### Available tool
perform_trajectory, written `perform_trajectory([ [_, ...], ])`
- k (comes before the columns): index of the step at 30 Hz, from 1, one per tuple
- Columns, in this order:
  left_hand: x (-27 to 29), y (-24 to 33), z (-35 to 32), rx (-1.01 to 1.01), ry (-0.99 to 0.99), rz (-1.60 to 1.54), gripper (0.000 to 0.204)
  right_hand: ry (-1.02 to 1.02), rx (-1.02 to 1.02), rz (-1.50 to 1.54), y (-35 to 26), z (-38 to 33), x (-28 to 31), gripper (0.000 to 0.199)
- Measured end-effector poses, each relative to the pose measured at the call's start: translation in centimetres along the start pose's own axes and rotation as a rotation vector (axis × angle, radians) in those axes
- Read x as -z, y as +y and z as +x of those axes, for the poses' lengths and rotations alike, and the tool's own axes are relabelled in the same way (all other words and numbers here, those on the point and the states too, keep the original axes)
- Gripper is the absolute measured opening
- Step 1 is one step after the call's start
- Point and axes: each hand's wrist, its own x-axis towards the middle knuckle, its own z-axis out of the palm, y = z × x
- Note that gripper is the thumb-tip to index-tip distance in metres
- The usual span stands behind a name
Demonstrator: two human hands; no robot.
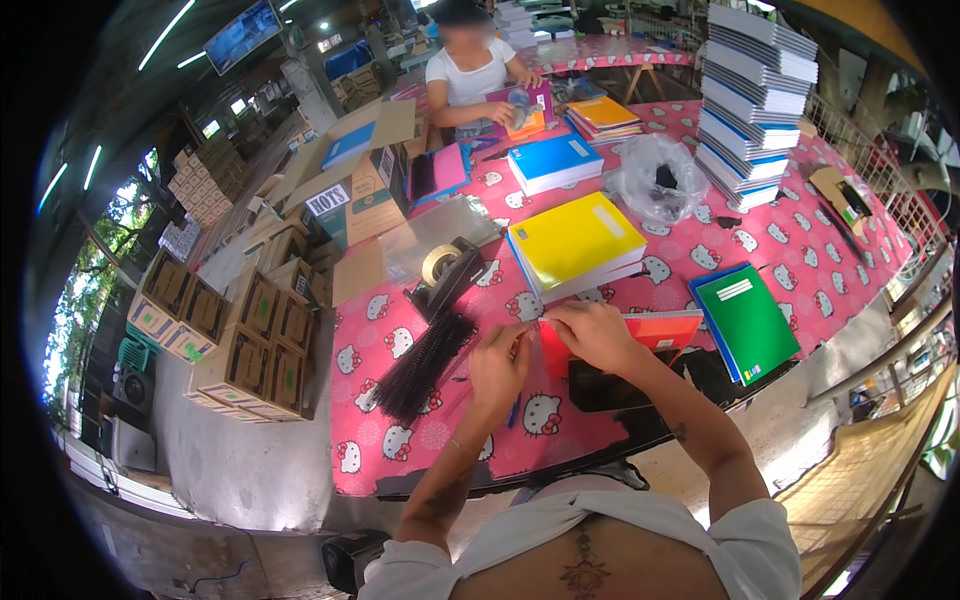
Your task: The person organizes notebooks by placing a black spine cover over the wire binding of each one and then sets them into a stack.
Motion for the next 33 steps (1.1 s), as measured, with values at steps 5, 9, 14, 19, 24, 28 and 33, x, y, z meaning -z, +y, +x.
perform_trajectory([
  [5, 0.2, -1.2, 0.8, 0.023, -0.073, 0.074, 0.015, -0.013, 0.003, 0.018, -0.2, 0.1, -0.1, 0.014],
  [9, 0.4, -2.4, 1.5, -0.081, -0.105, 0.094, 0.02, 0.032, 0.055, 0.061, -0.3, 0.0, 0.1, 0.013],
  [14, 2.2, -0.6, 4.4, -0.065, -0.361, -0.214, 0.025, -0.037, 0.016, 0.093, 0.6, 0.1, 0.6, 0.015],
  [19, 1.9, -2.4, 4.7, -0.065, -0.494, -0.176, 0.025, -0.01, 0.061, 0.084, -0.1, 0.2, 0.3, 0.014],
  [24, 1.0, -1.6, 4.5, -0.034, -0.446, -0.121, 0.026, -0.002, 0.015, 0.116, -0.5, 0.2, 1.1, 0.014],
  [28, 1.7, -2.1, 5.4, -0.043, -0.604, -0.189, 0.031, 0.0, 0.035, 0.139, 0.4, 0.2, 0.5, 0.014],
  [33, 0.3, -2.2, 4.1, -0.275, -0.443, 0.056, 0.031, -0.082, 0.096, 0.238, 1.4, 0.6, 1.1, 0.014],
])
